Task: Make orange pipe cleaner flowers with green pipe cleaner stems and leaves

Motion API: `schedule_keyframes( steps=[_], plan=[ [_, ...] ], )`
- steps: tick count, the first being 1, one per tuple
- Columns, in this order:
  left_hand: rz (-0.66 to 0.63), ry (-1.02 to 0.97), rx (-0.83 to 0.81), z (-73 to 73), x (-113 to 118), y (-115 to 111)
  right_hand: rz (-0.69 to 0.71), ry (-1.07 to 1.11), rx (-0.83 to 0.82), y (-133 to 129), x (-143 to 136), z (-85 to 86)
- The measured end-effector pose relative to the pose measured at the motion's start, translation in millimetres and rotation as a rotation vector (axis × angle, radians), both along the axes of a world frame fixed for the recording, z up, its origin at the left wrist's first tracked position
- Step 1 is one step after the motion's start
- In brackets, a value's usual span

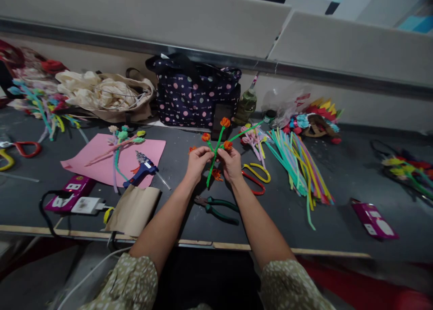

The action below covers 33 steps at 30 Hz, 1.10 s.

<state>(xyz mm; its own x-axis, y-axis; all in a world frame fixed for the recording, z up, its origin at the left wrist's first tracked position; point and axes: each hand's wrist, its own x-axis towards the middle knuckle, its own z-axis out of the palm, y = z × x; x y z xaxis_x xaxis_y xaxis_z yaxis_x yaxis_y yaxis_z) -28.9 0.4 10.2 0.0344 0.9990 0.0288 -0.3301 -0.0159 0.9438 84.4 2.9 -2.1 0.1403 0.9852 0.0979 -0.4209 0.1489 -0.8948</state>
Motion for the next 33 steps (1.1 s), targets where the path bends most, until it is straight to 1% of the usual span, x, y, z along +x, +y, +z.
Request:
schedule_keyframes(
  steps=[4, 11, 18, 22, 28, 33],
  plan=[
    [-0.018, 0.021, -0.012, 0.0, 0.3, 0.2, -0.006, -0.015, -0.006, -0.7, -0.5, 0.6],
    [-0.009, 0.006, -0.003, -6.6, 0.0, 4.2, 0.07, -0.056, 0.005, -0.2, 0.8, 0.6],
    [-0.011, 0.004, -0.021, -3.1, -0.7, 2.7, 0.071, -0.094, 0.025, 0.5, 1.8, -0.9],
    [-0.004, -0.01, -0.027, -3.2, -0.6, 2.4, 0.045, -0.112, 0.028, 1.0, 1.3, -1.0],
    [0.05, -0.036, -0.009, -5.3, 0.7, 3.1, 0.026, -0.174, 0.059, 0.1, -1.1, -0.7],
    [0.02, -0.034, -0.028, -7.1, 0.2, 4.5, 0.029, -0.186, 0.042, -0.7, -1.3, 0.0]
  ],
)
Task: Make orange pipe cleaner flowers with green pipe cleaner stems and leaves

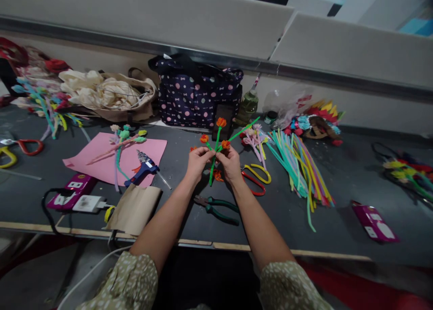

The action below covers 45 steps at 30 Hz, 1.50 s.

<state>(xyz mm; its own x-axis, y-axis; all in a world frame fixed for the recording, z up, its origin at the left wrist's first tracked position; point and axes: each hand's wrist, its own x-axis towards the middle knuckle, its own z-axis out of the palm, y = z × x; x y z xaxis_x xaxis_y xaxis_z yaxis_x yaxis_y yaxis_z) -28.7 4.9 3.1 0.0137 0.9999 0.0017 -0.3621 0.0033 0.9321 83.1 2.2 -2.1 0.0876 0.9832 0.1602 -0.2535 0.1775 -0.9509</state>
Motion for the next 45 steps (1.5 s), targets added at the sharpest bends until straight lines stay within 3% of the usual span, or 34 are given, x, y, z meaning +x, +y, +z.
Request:
schedule_keyframes(
  steps=[11, 20, 35, 45],
  plan=[
    [-0.006, -0.129, -0.069, 1.6, -2.8, 0.3, 0.075, 0.011, -0.075, -1.1, 2.3, -1.3],
    [-0.029, -0.122, -0.08, 5.9, -3.3, -3.1, 0.048, 0.002, -0.057, -1.9, 2.2, -3.2],
    [-0.014, -0.02, -0.018, -1.9, -2.0, 1.9, 0.026, -0.011, -0.048, -2.0, 1.0, -1.7],
    [-0.032, -0.055, -0.009, -1.3, 0.2, 0.5, -0.007, -0.019, -0.043, -1.1, 0.8, -3.4]
  ],
)
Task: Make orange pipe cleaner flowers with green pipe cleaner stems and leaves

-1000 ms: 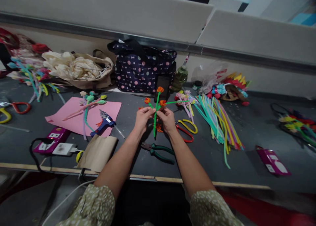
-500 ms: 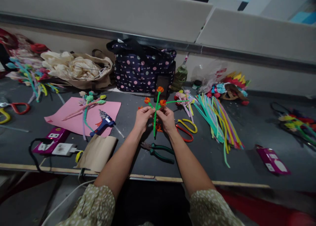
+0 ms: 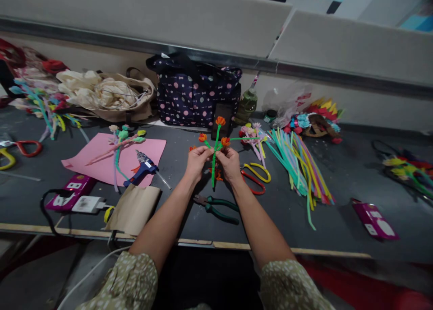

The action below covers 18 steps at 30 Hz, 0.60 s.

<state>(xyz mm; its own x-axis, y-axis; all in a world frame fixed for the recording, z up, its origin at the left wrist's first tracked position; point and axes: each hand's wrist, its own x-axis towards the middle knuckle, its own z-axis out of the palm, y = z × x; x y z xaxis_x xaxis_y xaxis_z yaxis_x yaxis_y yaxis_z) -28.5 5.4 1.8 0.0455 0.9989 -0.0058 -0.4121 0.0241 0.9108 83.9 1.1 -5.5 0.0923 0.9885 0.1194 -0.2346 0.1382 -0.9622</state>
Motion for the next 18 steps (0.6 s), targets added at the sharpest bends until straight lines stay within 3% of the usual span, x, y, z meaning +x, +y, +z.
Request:
schedule_keyframes(
  steps=[10, 18],
  plan=[
    [-0.003, -0.018, 0.043, 4.5, -0.9, -2.8, 0.002, -0.006, -0.001, 0.3, -0.2, 0.2],
    [0.018, 0.029, 0.081, 1.2, 2.1, -1.9, -0.089, -0.028, 0.084, -0.7, -2.9, 0.6]
  ],
)
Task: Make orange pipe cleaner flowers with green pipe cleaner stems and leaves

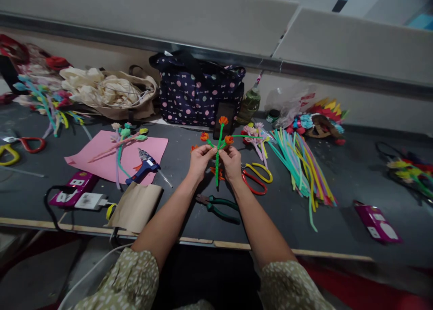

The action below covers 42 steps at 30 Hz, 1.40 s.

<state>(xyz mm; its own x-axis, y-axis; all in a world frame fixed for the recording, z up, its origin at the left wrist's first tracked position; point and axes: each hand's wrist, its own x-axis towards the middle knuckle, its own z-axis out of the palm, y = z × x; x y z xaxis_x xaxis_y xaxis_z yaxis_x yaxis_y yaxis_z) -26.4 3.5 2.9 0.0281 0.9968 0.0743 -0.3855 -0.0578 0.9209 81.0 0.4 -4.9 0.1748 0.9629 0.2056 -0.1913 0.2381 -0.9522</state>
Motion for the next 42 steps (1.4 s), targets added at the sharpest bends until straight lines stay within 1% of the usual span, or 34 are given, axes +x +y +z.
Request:
schedule_keyframes(
  steps=[3, 8, 10, 15, 20, 23, 26, 32, 36, 42],
  plan=[
    [0.027, -0.01, 0.017, -1.0, 1.0, 0.3, -0.019, -0.06, 0.036, -2.3, 1.4, 3.9],
    [0.058, -0.041, 0.052, -0.8, 1.6, -0.4, 0.005, -0.107, 0.014, -3.3, 3.3, 3.4],
    [0.038, -0.032, 0.053, -0.8, 1.3, -0.6, -0.003, -0.134, 0.026, -3.1, 3.7, 1.4],
    [-0.074, -0.033, 0.01, -2.4, -0.4, 0.0, -0.078, -0.162, 0.059, -3.5, 4.5, 1.5],
    [-0.089, -0.037, -0.026, -2.1, -1.5, 0.0, -0.103, -0.133, 0.075, -3.4, 4.9, 4.4],
    [-0.091, -0.034, -0.029, -1.7, -1.7, 0.1, -0.09, -0.115, 0.059, -1.5, 5.5, 2.1],
    [-0.099, -0.071, -0.04, -1.8, -1.9, 0.4, -0.067, -0.081, 0.033, 0.4, 6.1, -0.6],
    [-0.108, -0.106, -0.039, 0.6, -2.7, -0.4, -0.017, -0.071, 0.008, 0.8, 7.3, -0.6],
    [-0.124, -0.102, -0.034, 3.3, -2.8, -1.8, -0.027, -0.082, 0.027, 0.6, 7.7, -0.2],
    [-0.106, -0.117, -0.053, 3.1, -3.5, -1.8, -0.012, -0.093, 0.057, -0.3, 7.1, 1.0]
  ],
)
